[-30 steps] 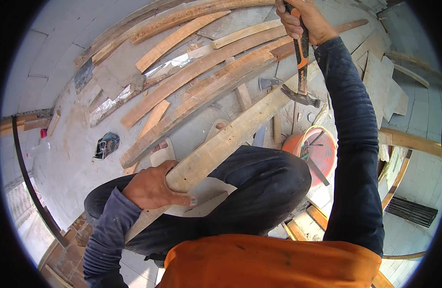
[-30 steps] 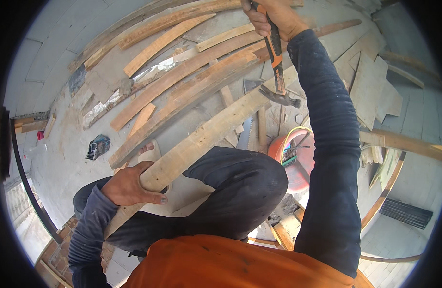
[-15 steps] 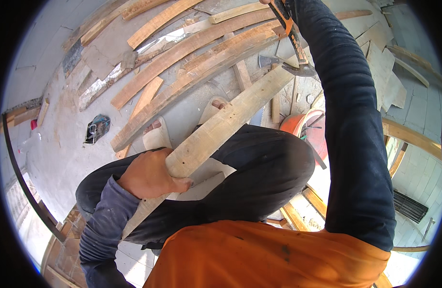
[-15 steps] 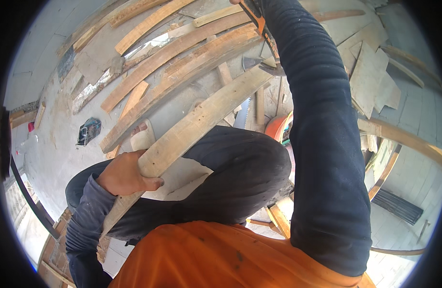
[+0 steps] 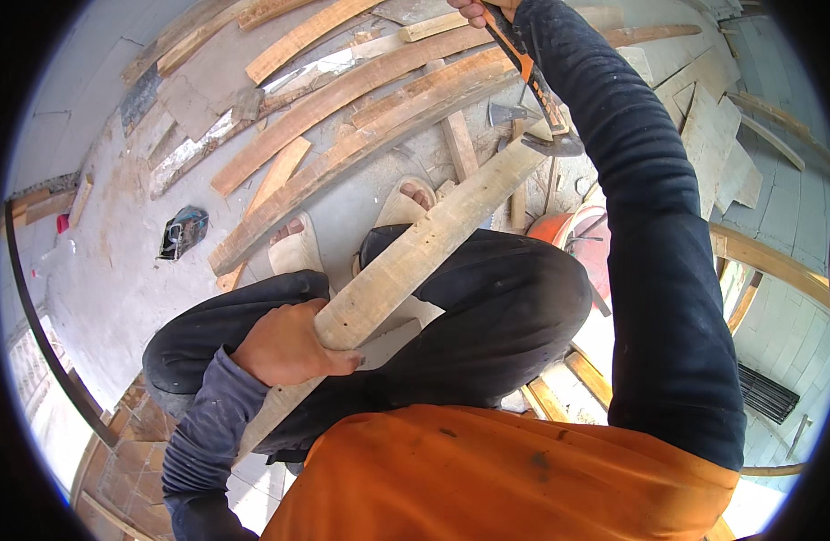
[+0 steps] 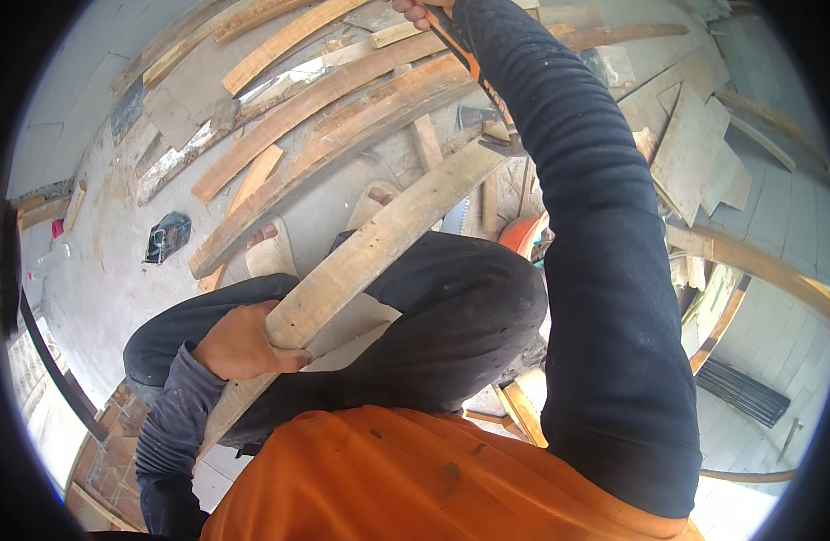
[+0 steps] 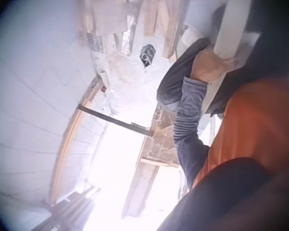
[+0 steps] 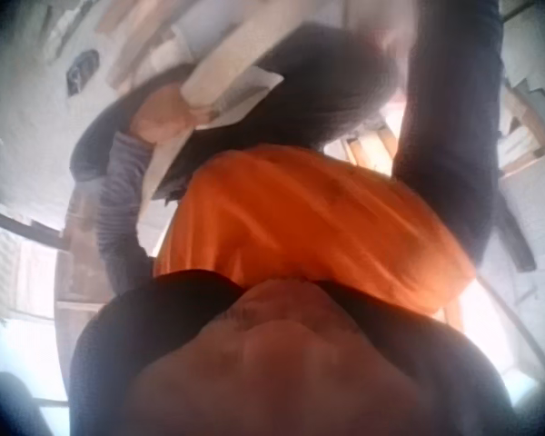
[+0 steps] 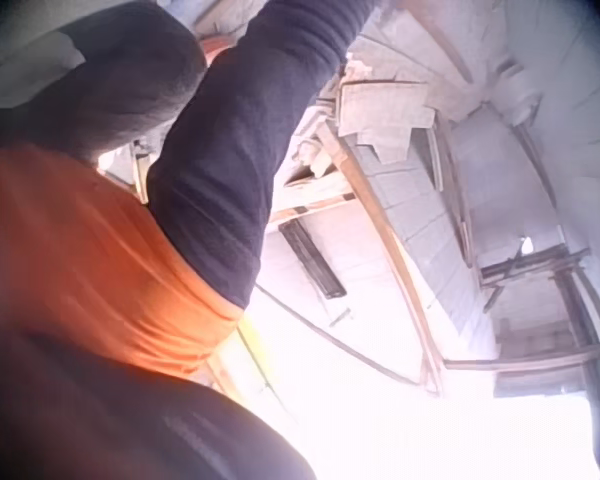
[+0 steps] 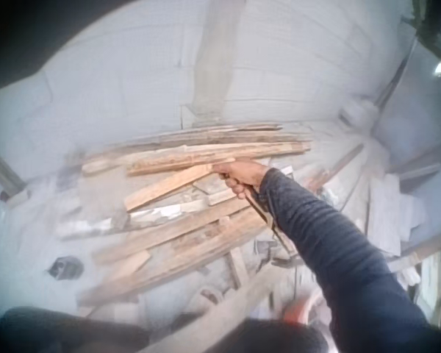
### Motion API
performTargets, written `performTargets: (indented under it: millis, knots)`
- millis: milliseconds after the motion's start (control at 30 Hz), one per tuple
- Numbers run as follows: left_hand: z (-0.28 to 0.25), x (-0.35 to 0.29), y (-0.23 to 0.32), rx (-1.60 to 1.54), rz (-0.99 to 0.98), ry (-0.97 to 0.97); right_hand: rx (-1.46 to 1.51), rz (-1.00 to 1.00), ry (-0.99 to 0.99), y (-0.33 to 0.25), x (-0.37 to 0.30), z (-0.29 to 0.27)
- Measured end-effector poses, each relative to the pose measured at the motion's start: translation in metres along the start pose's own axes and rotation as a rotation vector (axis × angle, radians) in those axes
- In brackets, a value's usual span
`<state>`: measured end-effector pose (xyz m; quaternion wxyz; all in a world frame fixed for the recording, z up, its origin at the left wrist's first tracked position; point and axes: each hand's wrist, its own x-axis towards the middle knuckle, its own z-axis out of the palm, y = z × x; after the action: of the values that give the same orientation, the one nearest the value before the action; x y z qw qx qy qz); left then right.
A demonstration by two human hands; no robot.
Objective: The person saws a wooden plank by hand and then uses a hammer to remove a nail from another piece of wood.
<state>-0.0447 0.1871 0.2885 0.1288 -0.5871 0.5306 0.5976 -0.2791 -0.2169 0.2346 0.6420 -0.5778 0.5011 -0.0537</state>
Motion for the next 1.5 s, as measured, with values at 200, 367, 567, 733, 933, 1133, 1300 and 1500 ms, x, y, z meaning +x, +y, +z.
performTargets:
  millis: [200,367,567,733,933,1133,1300,1500]
  knots:
    - [-0.028,-0.025,0.01,0.414,-0.029,0.233,0.313,-0.212,0.148,-0.01,-0.11,-0.04]
    - [-0.048,-0.026,0.015,0.55,-0.028,0.413,0.297,-0.421,0.302,-0.002,-0.144,-0.038]
    - [-0.042,-0.028,-0.005,0.434,0.013,0.389,0.12,-0.294,0.25,-0.033,-0.081,-0.008]
    - [-0.038,-0.039,-0.001,0.475,0.007,0.375,0.291,-0.291,0.324,-0.014,-0.124,-0.019]
    - [-0.027,-0.044,-0.002,0.573,0.057,0.435,0.776,-0.29,0.896,0.11,-0.157,-0.122]
    - [-0.018,-0.043,-0.006,0.635,0.136,0.518,1.033,-0.286,1.276,0.152,-0.196,-0.115]
    - [-0.008,-0.041,-0.018,0.697,0.155,0.57,1.077,-0.326,1.471,0.161,-0.229,-0.079]
    - [-0.005,-0.043,-0.024,0.718,0.199,0.583,0.946,-0.482,1.629,0.132,-0.244,-0.029]
